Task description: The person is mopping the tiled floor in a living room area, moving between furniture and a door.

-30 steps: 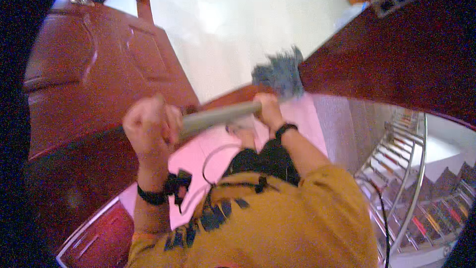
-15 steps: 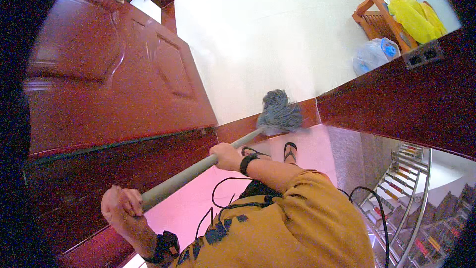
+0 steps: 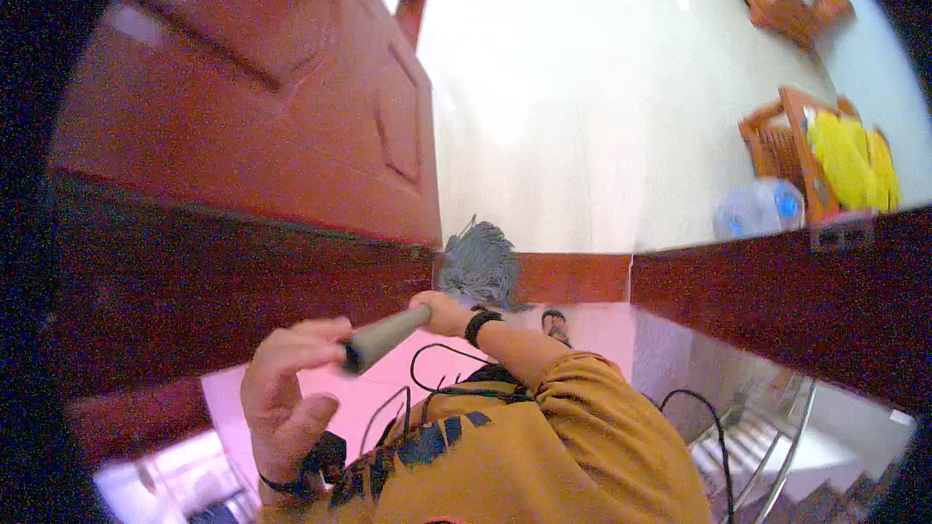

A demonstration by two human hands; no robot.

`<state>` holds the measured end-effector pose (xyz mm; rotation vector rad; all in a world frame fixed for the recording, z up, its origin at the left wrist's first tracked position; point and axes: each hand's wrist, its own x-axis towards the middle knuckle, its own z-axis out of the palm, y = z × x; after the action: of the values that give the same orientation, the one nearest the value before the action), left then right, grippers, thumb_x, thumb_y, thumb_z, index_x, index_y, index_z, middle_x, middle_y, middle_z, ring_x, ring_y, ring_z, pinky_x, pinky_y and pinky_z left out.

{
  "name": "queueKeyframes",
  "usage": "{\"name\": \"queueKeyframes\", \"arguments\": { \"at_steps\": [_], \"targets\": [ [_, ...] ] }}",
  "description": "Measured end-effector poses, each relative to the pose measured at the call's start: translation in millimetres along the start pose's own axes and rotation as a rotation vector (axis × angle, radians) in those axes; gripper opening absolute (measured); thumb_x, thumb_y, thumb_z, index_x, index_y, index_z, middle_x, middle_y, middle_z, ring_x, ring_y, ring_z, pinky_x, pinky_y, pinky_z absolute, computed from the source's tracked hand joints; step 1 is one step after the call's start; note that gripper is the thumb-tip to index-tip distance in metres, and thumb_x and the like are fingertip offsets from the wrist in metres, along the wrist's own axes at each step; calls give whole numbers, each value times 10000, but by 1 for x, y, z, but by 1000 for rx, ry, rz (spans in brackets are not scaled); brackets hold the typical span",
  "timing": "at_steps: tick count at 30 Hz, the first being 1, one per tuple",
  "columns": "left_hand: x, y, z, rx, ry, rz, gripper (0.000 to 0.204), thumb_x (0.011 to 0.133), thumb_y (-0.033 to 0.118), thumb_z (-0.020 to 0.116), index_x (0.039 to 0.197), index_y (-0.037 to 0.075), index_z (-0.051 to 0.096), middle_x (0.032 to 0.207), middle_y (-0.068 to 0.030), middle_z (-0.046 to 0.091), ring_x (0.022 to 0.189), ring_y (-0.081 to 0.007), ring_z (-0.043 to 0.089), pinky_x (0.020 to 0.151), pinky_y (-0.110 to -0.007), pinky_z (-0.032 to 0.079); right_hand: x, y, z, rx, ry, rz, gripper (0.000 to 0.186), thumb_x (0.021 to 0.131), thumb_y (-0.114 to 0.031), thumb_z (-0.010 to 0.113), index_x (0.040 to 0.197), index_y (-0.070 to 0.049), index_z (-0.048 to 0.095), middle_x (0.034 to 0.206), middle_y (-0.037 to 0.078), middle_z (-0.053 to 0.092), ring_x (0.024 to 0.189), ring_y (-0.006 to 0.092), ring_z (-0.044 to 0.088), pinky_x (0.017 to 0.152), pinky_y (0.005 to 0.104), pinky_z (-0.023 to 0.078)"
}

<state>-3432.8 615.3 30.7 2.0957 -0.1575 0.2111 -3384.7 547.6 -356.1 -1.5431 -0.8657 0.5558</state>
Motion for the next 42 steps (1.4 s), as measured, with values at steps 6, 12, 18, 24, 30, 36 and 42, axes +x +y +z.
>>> {"name": "queueKeyframes", "arguments": {
  "at_steps": [6,12,18,24,30,36,42],
  "targets": [
    [-4,79,-9,-416,103,481,330,748,302,655,942,54,555,741,-63,617,719,-274,620,655,-407,467,-54,43,-113,35,43,144,126,712,-13,625,814,-46,558,901,62,582,862,144,546,774,284,458],
    [-82,128,6,-364,595,185,77,813,144,551,755,108,587,620,-11,597,526,-201,598,526,-388,471,-101,-28,-244,54,118,296,173,720,28,599,864,-41,533,914,74,582,903,164,544,810,300,459],
    [-114,159,16,-527,272,691,208,821,111,493,640,119,595,639,-32,614,569,-165,604,575,-413,495,-112,-20,-272,95,26,364,148,722,15,604,830,-45,523,847,54,569,834,155,541,787,296,455],
    [-160,176,34,-543,408,676,222,818,94,480,635,107,606,675,-51,627,620,-158,615,601,-440,504,-107,-5,-251,78,-106,366,203,702,102,568,827,-46,507,827,42,533,772,137,517,698,275,473],
    [-209,200,53,-419,564,601,181,814,92,485,686,94,613,719,-68,630,653,-177,615,628,-416,497,-76,-9,-212,102,-144,384,213,635,97,566,774,-57,519,770,30,526,713,137,506,661,271,450],
    [-269,202,57,-196,723,476,140,811,92,494,747,80,618,764,-85,630,683,-202,612,656,-383,487,-75,-20,-171,-126,-232,388,205,644,78,563,763,-81,514,781,6,521,770,131,499,734,274,424],
    [-335,184,50,232,789,160,123,808,93,503,808,67,624,809,-102,630,714,-227,609,683,-350,477,-96,-18,-114,-176,-260,396,201,621,42,597,765,-67,510,760,12,497,715,141,483,698,285,423]
  ]
}}
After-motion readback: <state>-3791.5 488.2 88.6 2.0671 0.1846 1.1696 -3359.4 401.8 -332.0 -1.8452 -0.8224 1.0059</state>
